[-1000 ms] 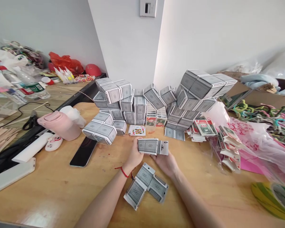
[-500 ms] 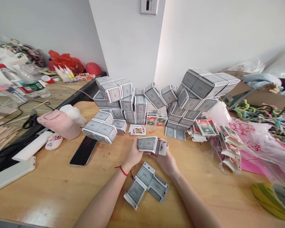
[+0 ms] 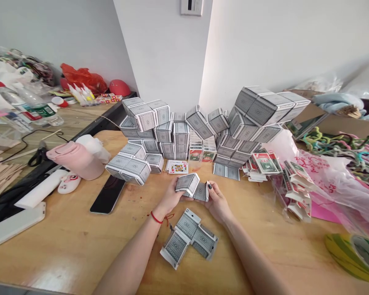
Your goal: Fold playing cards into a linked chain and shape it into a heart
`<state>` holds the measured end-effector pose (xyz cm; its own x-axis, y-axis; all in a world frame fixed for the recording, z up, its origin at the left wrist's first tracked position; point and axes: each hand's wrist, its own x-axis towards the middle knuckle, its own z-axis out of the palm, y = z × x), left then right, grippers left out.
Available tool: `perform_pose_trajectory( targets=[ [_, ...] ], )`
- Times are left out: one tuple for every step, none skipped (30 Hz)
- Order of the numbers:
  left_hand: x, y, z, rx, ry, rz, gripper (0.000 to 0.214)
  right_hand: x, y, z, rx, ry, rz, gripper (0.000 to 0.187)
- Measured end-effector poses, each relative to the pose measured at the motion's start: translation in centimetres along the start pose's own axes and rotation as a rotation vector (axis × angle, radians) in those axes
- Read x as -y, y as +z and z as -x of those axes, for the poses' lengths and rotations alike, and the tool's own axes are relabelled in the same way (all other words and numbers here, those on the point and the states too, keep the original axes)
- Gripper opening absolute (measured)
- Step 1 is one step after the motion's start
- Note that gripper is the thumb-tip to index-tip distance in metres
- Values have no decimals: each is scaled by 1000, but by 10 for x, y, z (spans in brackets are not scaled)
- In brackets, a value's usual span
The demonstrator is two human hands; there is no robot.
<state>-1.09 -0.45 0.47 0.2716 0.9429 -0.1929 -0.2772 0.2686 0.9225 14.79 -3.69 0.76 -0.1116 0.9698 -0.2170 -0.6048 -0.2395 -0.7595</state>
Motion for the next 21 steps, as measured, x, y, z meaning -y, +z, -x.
perform_pose_trajectory(
  targets=[
    [0,0,0,6,2,-7,40,-1,-1,-1,-16,-12,7,15],
    [0,1,0,13,5,-14,40,-2,-2,-2,-29,-24,15,14],
    [0,1,1,18,8,-21,39,-4,-3,-3,-37,-32,25,14],
    [0,1,1,21,12,-28,39,-5,-4,-4,-41,-36,41,15],
    [0,1,1,23,17,-35,40,-6,-4,-5,-41,-36,62,18],
    [0,1,1,26,22,-41,41,-7,-5,-6,-38,-32,87,21],
    [0,1,1,28,26,-46,41,-8,-5,-7,-34,-27,115,23],
    [0,0,1,31,28,-50,42,-9,-6,-8,-35,-23,142,25],
    [0,0,1,32,29,-52,42,-11,-7,-9,-44,-22,165,26],
    [0,0,1,34,28,-54,41,-12,-8,-10,-58,-23,183,27],
    [0,0,1,35,26,-55,41,-12,-9,-10,-74,-24,190,27],
    [0,1,1,37,24,-55,39,-13,-10,-11,-86,-25,183,26],
    [0,1,1,38,25,-54,39,-13,-10,-11,-91,-25,163,25],
    [1,1,1,36,29,-53,38,-13,-10,-11,-91,-22,131,23],
    [1,2,1,32,38,-53,37,-13,-10,-11,-88,-17,92,21],
    [2,2,1,26,50,-55,37,-12,-9,-11,-87,-11,52,20],
    [3,2,1,19,63,-61,38,-12,-7,-10,-90,-4,15,19],
    [4,2,0,14,77,-69,39,-12,-6,-10,-92,1,-14,20],
    [5,2,0,9,90,-81,39,-11,-5,-10,-94,2,-30,20],
    [6,2,0,2,104,-96,40,-11,-4,-10,-94,-1,-29,21],
    [7,1,0,-7,120,-116,39,-12,-3,-10,-91,-9,-6,23]
  ],
)
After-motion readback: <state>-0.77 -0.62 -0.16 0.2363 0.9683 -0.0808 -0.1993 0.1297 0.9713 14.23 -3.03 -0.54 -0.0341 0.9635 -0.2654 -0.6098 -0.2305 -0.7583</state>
